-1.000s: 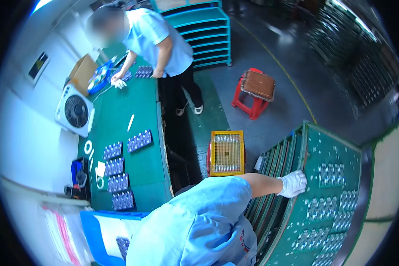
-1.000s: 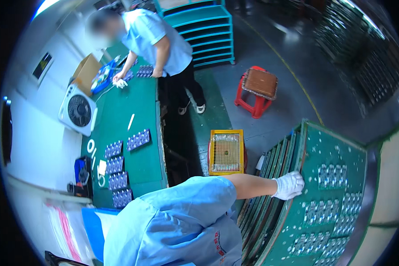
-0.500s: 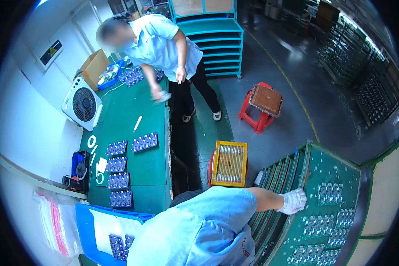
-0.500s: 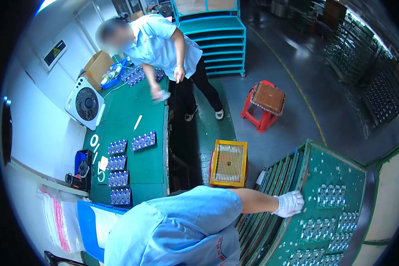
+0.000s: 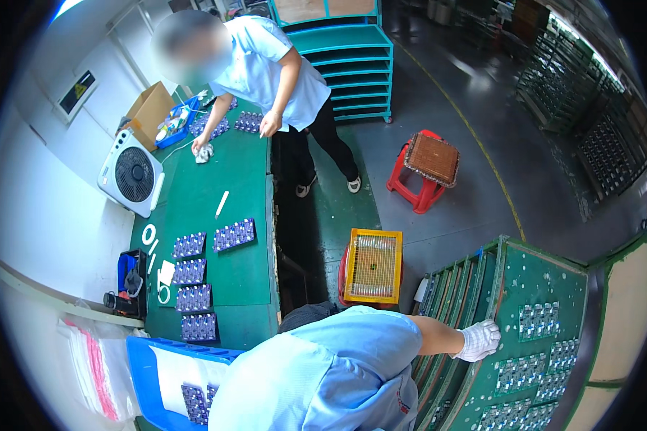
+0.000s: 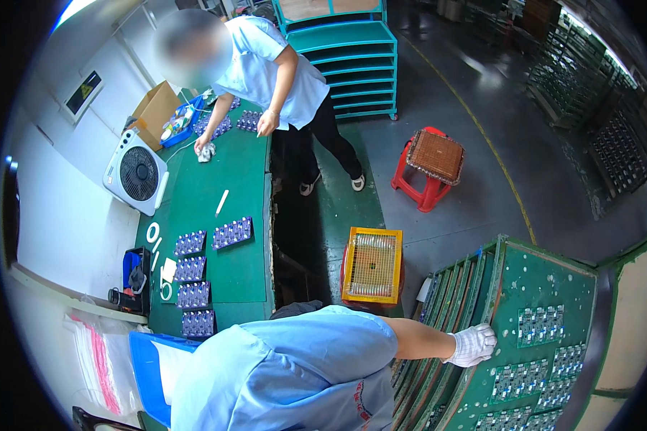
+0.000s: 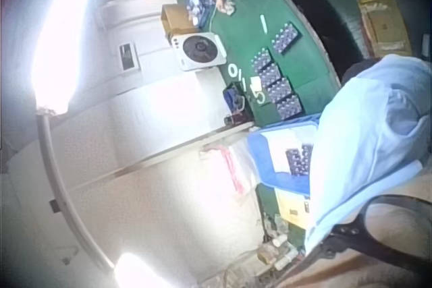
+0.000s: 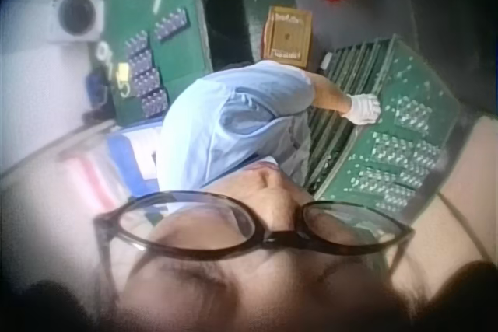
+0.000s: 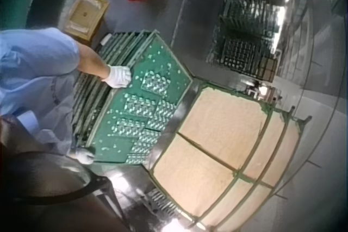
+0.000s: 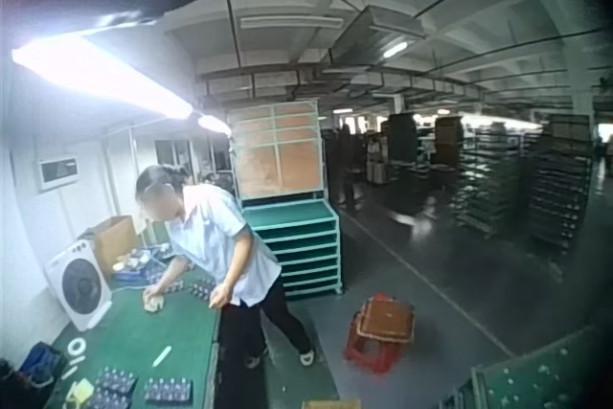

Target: Organizing PCBs and loading them into a multi-tier storage rack on a production floor.

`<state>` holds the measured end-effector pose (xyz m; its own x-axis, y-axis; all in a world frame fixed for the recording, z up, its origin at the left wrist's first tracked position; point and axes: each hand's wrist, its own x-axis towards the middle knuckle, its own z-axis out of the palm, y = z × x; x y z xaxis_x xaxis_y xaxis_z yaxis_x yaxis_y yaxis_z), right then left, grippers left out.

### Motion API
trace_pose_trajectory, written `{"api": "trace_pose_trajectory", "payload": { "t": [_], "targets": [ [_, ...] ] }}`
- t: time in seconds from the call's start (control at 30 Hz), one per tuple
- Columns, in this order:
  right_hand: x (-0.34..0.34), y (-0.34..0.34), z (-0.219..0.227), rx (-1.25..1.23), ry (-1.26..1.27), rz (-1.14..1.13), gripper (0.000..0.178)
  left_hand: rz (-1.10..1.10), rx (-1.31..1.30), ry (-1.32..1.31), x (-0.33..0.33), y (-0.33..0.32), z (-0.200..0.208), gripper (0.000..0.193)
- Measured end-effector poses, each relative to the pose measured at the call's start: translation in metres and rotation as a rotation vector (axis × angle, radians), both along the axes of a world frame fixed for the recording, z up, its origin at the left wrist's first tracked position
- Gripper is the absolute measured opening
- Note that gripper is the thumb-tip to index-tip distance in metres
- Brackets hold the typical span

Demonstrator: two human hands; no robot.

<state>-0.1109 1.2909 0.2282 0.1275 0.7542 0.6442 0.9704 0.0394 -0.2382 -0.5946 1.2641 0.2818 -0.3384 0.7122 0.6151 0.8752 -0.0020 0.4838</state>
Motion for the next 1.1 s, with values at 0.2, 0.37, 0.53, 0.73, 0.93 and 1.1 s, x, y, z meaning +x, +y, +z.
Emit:
{"api": "trace_pose_trajectory", "payload": {
  "t": [0.2,0.37,0.53,0.73,0.93,1.1],
  "targets": [
    [0.024,-0.012,0.011,-0.009,-0.050,-0.110,0.036,-0.009,-0.002,-0.026,0.005,0.005,0.000,0.016],
    [0.020,-0.014,0.020,-0.256,0.201,-0.194,0.036,0.004,-0.026,-0.034,-0.001,0.003,-0.004,0.016],
    [-0.006,0.001,0.038,-0.241,0.166,-0.108,0.035,-0.032,0.046,-0.022,0.000,0.009,-0.015,0.017],
    [-0.025,0.017,0.047,-0.237,0.134,0.004,0.035,-0.039,0.084,-0.026,-0.002,0.010,-0.017,0.018],
    [-0.037,0.027,0.038,-0.241,0.123,0.090,0.034,-0.067,0.067,-0.043,-0.004,0.008,-0.014,0.019],
    [-0.052,0.037,0.021,-0.244,0.119,0.169,0.033,-0.058,0.094,-0.046,-0.007,0.005,-0.012,0.020]
  ]
}}
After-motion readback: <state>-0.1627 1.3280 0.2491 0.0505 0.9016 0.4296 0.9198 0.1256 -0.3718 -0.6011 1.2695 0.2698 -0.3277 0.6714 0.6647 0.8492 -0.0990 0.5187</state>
